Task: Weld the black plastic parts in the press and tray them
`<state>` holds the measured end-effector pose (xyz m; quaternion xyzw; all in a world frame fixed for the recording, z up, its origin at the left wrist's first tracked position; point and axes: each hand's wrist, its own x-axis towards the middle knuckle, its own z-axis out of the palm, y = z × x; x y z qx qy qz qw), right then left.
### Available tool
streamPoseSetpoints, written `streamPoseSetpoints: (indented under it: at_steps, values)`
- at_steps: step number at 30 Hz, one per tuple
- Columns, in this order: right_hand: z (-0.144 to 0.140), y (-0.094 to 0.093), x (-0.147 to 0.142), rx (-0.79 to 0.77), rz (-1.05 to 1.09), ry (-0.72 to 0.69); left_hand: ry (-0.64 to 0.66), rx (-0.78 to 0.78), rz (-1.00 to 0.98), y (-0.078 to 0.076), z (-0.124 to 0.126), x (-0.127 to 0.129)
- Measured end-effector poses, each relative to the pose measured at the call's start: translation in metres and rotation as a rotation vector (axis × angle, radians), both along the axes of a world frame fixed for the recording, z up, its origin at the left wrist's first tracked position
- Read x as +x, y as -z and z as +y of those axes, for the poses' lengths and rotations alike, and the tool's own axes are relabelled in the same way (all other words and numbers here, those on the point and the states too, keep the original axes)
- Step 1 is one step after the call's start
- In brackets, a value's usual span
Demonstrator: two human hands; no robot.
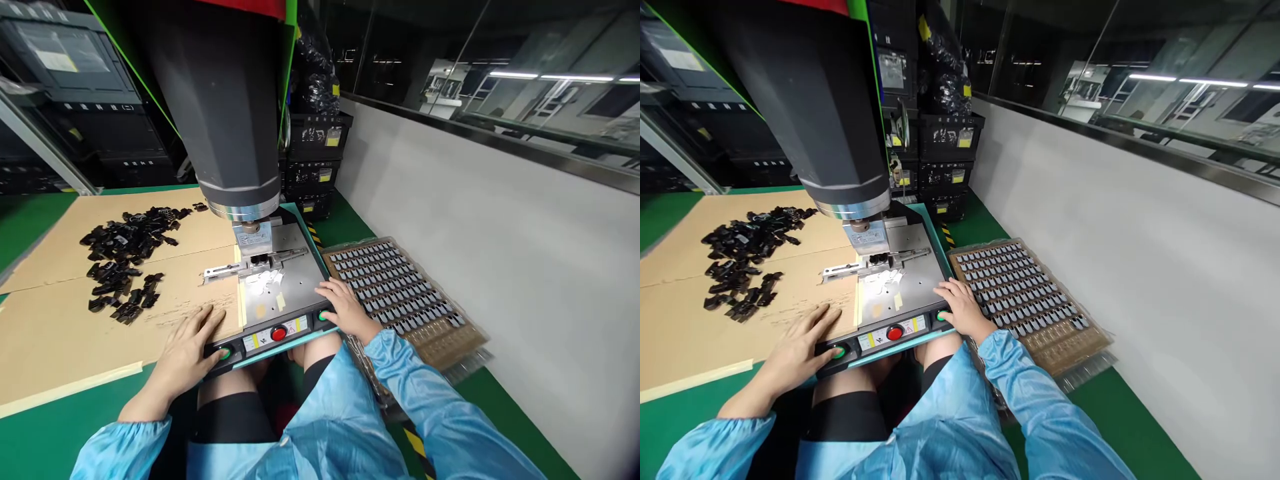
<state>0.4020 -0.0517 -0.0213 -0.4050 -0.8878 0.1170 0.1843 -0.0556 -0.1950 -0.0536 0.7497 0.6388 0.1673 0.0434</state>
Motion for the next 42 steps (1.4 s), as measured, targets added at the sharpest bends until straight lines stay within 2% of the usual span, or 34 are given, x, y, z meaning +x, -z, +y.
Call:
streamPoseSetpoints:
  at_steps: [4,10,17,20,24,29,35,42]
  values:
    - [0.003,-0.005,-0.009,-0.016,-0.025,-0.003,0.008,-0.03,0.009,-0.002,0.003,-0.002]
    - [0.008,-0.01,-0.015,-0.055,-0.07,-0.087,0.008,-0.06,-0.005,-0.003,0.001,-0.004]
    - [0.007,-0.014,-0.018,-0.045,-0.046,-0.063,-0.001,-0.036,-0.019,-0.004,0.003,0.0]
    - [0.01,-0.016,-0.037,-0.027,0.014,-0.054,-0.001,-0.018,-0.054,-0.008,0.008,0.01]
    - [0.02,-0.018,-0.078,-0.015,0.045,-0.105,0.038,-0.01,-0.085,-0.017,0.022,0.033]
    - [0.032,-0.012,-0.113,-0.02,0.043,-0.138,0.07,-0.005,-0.111,-0.022,0.043,0.06]
    - [0.033,-0.005,-0.116,-0.012,0.087,-0.179,0.139,0.008,-0.126,-0.02,0.062,0.073]
    - [0.042,-0.006,-0.117,-0.008,0.084,-0.077,0.166,0.009,-0.15,-0.022,0.069,0.078]
